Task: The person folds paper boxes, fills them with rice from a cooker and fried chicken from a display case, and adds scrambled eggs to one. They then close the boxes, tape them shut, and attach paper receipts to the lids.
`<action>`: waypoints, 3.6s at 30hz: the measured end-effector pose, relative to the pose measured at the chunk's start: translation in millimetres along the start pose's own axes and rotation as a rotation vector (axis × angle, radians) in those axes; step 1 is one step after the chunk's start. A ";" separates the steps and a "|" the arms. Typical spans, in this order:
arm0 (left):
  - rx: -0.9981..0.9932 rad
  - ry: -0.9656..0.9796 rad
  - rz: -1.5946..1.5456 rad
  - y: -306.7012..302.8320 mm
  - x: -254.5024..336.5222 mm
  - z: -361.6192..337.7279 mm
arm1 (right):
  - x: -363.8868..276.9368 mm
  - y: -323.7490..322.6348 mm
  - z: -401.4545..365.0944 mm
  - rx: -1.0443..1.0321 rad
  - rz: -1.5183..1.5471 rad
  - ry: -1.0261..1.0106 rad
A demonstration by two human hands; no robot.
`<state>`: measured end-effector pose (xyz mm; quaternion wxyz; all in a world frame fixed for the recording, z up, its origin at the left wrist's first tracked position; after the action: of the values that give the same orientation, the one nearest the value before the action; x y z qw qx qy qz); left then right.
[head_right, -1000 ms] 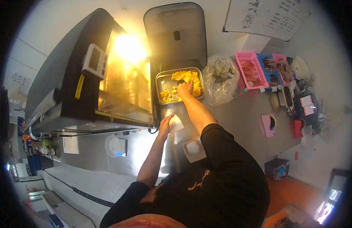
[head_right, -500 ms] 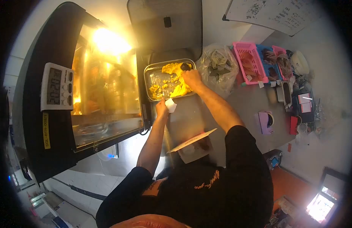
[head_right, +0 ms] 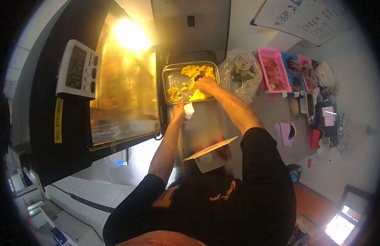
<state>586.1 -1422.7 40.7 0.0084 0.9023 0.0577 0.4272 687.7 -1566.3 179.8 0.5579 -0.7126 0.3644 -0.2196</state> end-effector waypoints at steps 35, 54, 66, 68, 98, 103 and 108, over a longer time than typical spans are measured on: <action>-0.028 0.413 0.227 -56.3 43.8 -150.7 | -36.8 45.7 -20.8 0.080 1.904 0.445; 0.040 0.564 0.409 -115.0 41.4 -301.0 | -200.5 102.3 -388.5 0.696 0.614 0.549; 0.167 0.510 0.362 -134.2 25.4 -325.7 | -165.8 -67.6 -324.5 1.131 0.457 0.343; 0.153 0.479 0.299 -122.2 21.4 -329.1 | -115.3 -90.2 -254.7 1.126 0.659 0.495; 0.500 0.557 0.628 -71.2 -1.1 -385.5 | -104.5 -29.9 -340.8 -0.045 1.551 -0.164; 0.473 0.758 0.562 -84.8 -0.2 -393.6 | -150.3 19.0 -338.9 0.793 1.099 0.235; 0.263 0.985 0.843 -5.7 4.5 -428.3 | -80.1 -9.7 -442.9 1.030 0.958 0.474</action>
<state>257.8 -1431.2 315.7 -0.2971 0.5401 -0.2516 0.7461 320.5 -1785.3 321.0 0.7624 -0.0573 0.5969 -0.2431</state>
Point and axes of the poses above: each hand's wrist, its own z-axis towards the middle knuckle, its own y-axis out of the palm, x = y × z, the point moved 9 cm from there along z, towards the middle knuckle, and after that the axes turned 6 degrees about -y, right-handed, at the moved point
